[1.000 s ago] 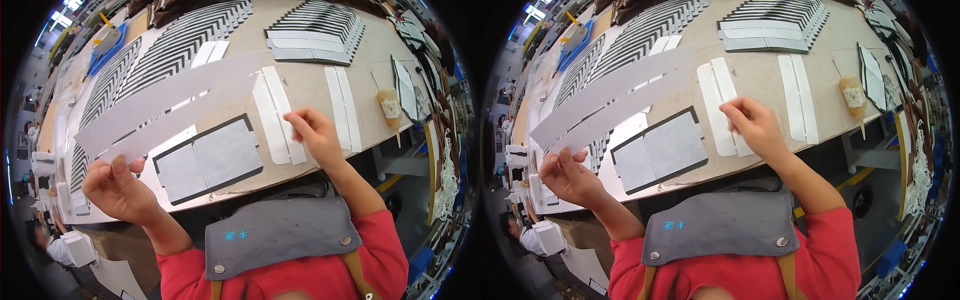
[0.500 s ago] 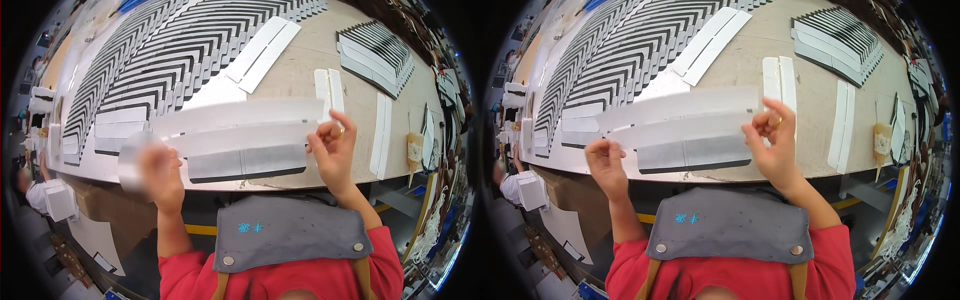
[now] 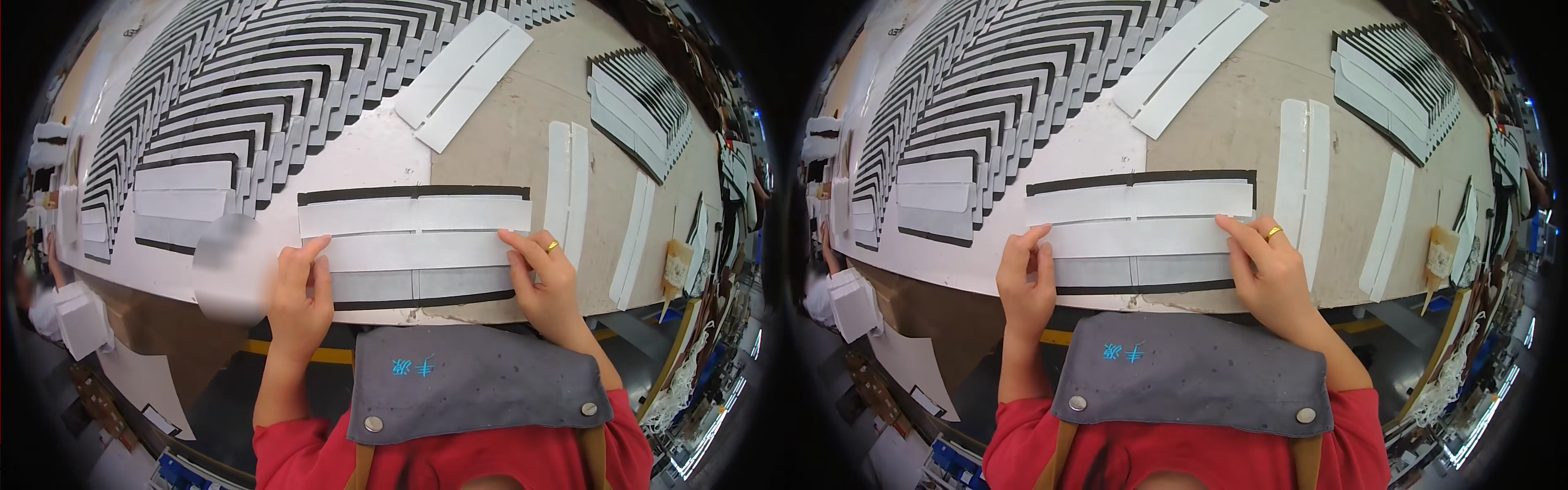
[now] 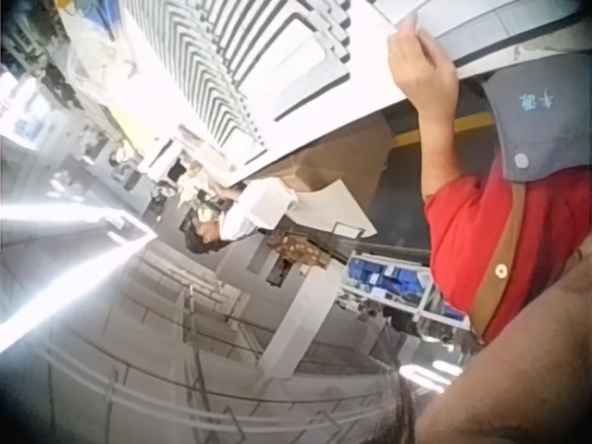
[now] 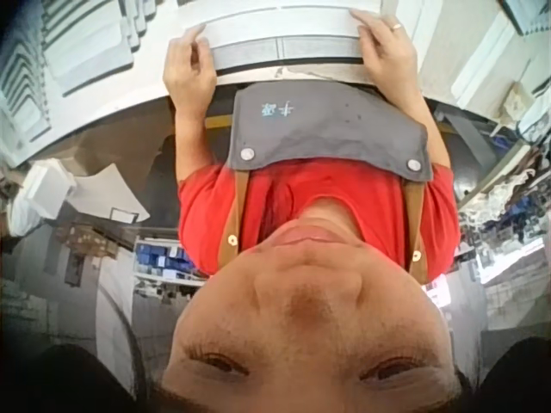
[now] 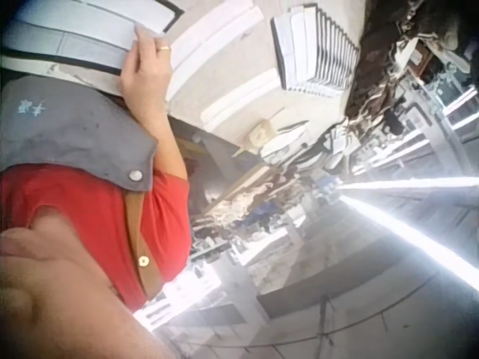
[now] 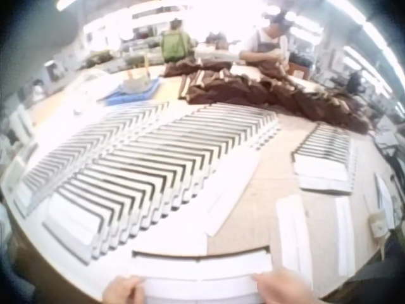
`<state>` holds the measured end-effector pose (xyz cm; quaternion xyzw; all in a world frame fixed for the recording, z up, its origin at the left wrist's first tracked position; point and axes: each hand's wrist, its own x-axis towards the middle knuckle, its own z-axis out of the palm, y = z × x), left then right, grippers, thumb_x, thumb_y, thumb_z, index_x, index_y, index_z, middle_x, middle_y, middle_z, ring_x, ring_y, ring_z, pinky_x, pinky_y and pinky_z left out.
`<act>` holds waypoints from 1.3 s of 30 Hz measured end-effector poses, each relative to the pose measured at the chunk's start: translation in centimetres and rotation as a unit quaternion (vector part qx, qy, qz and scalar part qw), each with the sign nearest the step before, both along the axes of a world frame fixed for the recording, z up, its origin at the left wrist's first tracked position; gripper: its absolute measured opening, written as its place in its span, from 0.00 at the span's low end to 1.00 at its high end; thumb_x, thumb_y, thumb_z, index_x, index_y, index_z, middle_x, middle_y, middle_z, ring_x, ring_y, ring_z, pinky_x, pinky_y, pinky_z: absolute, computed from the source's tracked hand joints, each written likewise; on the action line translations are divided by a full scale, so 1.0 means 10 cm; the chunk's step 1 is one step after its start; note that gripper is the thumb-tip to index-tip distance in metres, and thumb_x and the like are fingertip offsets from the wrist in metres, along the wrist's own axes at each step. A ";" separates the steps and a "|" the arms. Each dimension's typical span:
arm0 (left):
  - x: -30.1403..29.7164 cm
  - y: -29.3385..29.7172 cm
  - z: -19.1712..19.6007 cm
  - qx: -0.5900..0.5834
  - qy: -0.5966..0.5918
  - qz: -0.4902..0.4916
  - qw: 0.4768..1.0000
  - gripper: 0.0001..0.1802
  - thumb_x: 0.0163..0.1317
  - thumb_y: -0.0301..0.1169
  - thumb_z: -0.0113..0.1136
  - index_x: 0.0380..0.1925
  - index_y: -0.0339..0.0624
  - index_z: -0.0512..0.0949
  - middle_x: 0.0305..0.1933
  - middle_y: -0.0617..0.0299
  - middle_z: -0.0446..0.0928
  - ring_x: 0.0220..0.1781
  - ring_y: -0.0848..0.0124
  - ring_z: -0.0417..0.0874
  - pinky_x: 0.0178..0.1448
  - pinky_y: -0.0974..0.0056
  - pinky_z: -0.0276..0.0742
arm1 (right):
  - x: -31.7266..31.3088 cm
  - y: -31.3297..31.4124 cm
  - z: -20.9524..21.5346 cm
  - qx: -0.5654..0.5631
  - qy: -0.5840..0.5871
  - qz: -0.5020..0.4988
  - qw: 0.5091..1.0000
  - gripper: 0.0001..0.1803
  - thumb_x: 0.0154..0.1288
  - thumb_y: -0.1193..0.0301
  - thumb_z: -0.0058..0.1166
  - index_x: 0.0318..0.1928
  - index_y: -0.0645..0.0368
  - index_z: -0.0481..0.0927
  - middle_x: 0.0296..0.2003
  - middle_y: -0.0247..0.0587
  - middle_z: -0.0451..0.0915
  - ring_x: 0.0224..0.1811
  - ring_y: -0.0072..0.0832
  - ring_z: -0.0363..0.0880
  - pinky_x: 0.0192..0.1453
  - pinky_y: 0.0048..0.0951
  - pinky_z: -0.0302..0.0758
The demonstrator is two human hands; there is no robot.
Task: The person assembles white plastic components by applying glue from a bottle to the edges of white strips and attaching them to a black frame. The person handles the parts one at a time, pressing them into place and stacking the finished units on the table.
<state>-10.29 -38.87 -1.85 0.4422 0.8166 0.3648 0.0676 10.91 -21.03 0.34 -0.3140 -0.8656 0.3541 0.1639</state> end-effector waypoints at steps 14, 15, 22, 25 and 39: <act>-0.04 0.05 0.04 -0.051 0.007 -0.008 0.999 0.16 0.51 0.19 0.55 0.42 0.41 0.77 0.20 0.63 0.63 0.19 0.71 0.64 0.25 0.67 0.61 | -0.07 0.05 0.01 -0.017 -0.034 -0.006 0.999 0.16 0.55 0.85 0.49 0.44 0.61 0.77 0.26 0.39 0.69 0.22 0.25 0.68 0.25 0.23 0.67; -0.04 0.04 0.05 -0.054 0.002 -0.011 0.998 0.16 0.51 0.19 0.55 0.42 0.40 0.77 0.20 0.63 0.63 0.19 0.72 0.65 0.25 0.68 0.62 | -0.08 0.06 0.01 -0.014 -0.042 -0.006 0.999 0.15 0.55 0.85 0.49 0.44 0.61 0.77 0.26 0.39 0.69 0.22 0.25 0.68 0.25 0.23 0.67; -0.07 0.03 0.07 -0.070 0.001 -0.015 0.997 0.17 0.52 0.18 0.55 0.44 0.39 0.76 0.22 0.63 0.64 0.19 0.75 0.65 0.24 0.71 0.64 | -0.11 0.04 0.06 -0.019 -0.056 -0.006 0.998 0.15 0.55 0.84 0.49 0.44 0.61 0.78 0.27 0.39 0.70 0.22 0.25 0.69 0.24 0.22 0.67; -0.07 0.02 0.08 -0.078 -0.003 -0.012 0.997 0.17 0.52 0.19 0.55 0.44 0.39 0.76 0.21 0.63 0.64 0.19 0.74 0.65 0.24 0.71 0.64 | -0.11 0.05 0.05 -0.018 -0.055 -0.002 0.998 0.15 0.55 0.84 0.48 0.43 0.61 0.78 0.27 0.39 0.70 0.23 0.25 0.70 0.24 0.22 0.67; -0.06 0.08 0.12 -0.113 0.012 -0.021 0.993 0.16 0.55 0.20 0.53 0.46 0.39 0.75 0.22 0.62 0.63 0.20 0.72 0.65 0.25 0.69 0.63 | -0.06 0.09 0.04 -0.058 -0.058 -0.011 0.997 0.18 0.55 0.82 0.48 0.49 0.63 0.72 0.29 0.43 0.70 0.22 0.32 0.71 0.27 0.28 0.69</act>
